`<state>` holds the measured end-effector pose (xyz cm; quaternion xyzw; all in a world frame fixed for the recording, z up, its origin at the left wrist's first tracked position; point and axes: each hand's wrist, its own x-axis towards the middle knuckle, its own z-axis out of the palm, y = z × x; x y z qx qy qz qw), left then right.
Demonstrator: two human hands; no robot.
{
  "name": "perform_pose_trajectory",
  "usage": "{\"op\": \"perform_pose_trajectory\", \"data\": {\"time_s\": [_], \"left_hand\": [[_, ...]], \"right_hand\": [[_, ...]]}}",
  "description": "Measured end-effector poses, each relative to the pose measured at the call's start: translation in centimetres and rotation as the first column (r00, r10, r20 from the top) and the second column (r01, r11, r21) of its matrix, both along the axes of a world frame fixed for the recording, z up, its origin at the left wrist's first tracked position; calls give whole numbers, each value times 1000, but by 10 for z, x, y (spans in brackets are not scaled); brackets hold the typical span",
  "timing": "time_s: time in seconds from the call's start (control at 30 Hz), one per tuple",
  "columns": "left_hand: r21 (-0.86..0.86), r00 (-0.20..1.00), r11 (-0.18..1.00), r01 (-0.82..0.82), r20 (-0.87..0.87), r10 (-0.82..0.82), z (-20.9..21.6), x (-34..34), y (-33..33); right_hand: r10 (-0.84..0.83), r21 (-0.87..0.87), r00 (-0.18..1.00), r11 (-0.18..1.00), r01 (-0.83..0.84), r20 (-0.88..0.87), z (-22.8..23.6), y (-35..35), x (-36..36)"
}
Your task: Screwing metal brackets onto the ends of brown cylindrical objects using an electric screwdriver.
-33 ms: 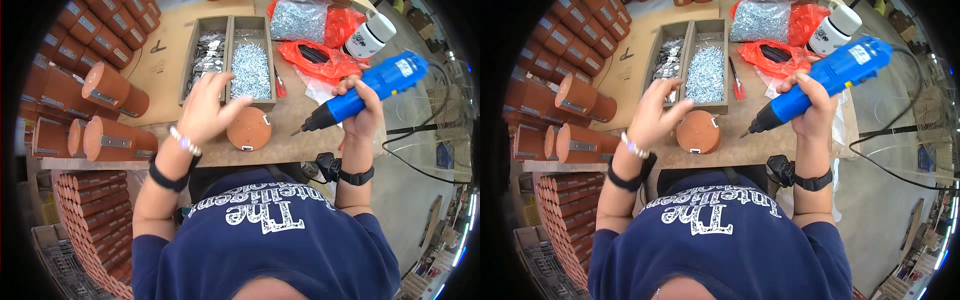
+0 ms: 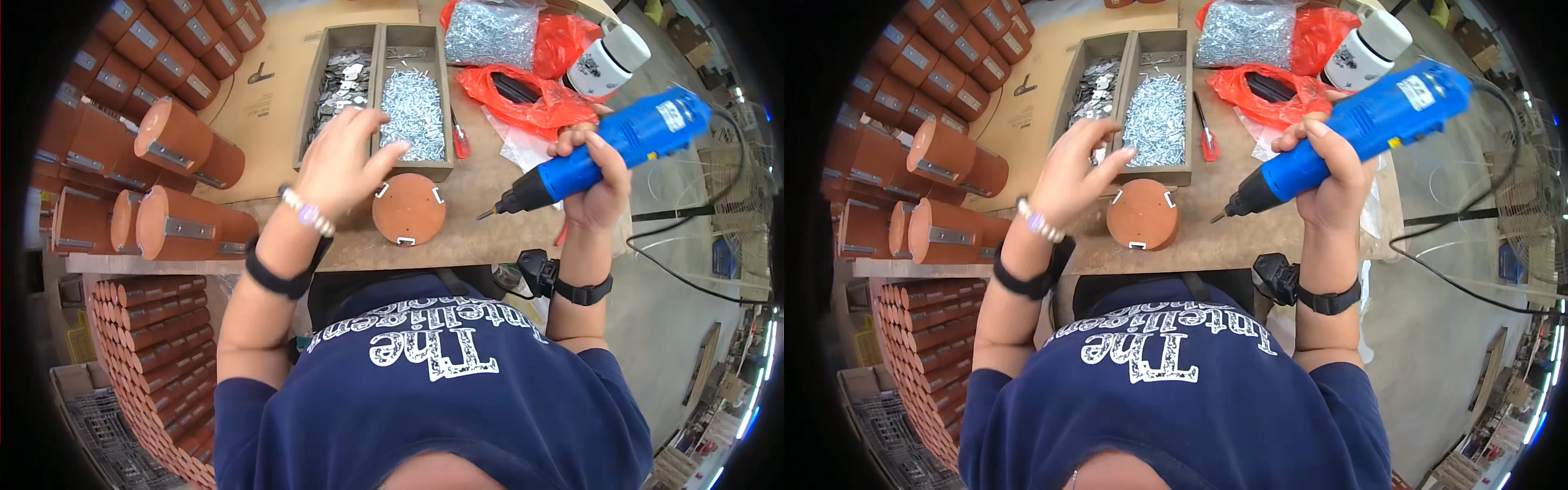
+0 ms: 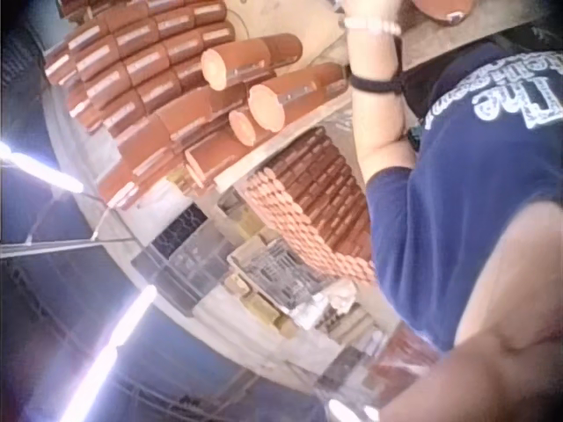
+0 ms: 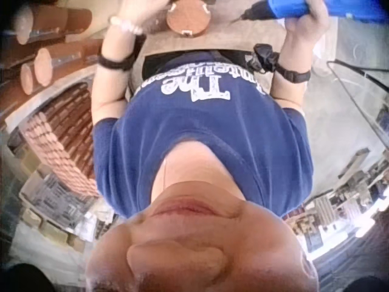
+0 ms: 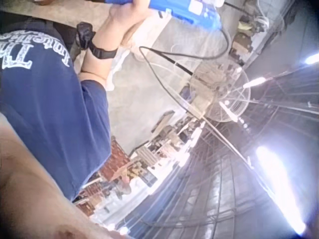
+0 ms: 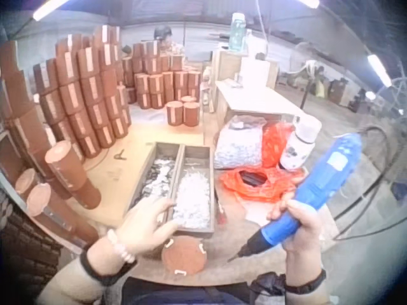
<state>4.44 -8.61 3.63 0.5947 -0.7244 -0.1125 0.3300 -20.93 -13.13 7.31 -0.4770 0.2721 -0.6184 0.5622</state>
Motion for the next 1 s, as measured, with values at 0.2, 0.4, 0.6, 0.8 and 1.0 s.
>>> {"op": "perform_pose_trajectory", "data": {"time_s": [0.2,0.4,0.6,0.8,1.0], "left_hand": [[174,853,985,-17,516,-77,-30,-12,-52],[213,877,976,-38,476,-70,-28,-23,-59],[169,918,984,-50,396,-21,-32,-20,-55],[248,956,968,-36,291,-39,-23,-16,-53],[-35,983,998,60,174,-53,-9,-13,-31]], "right_hand": [[115,-110,993,987,-117,-26,11,9,4],[91,-241,995,966,-96,-32,6,8,-4],[99,-272,995,957,-102,-26,15,14,-7],[156,-281,987,949,-142,27,21,23,-12],[199,-310,977,936,-165,80,33,35,-16]]}}
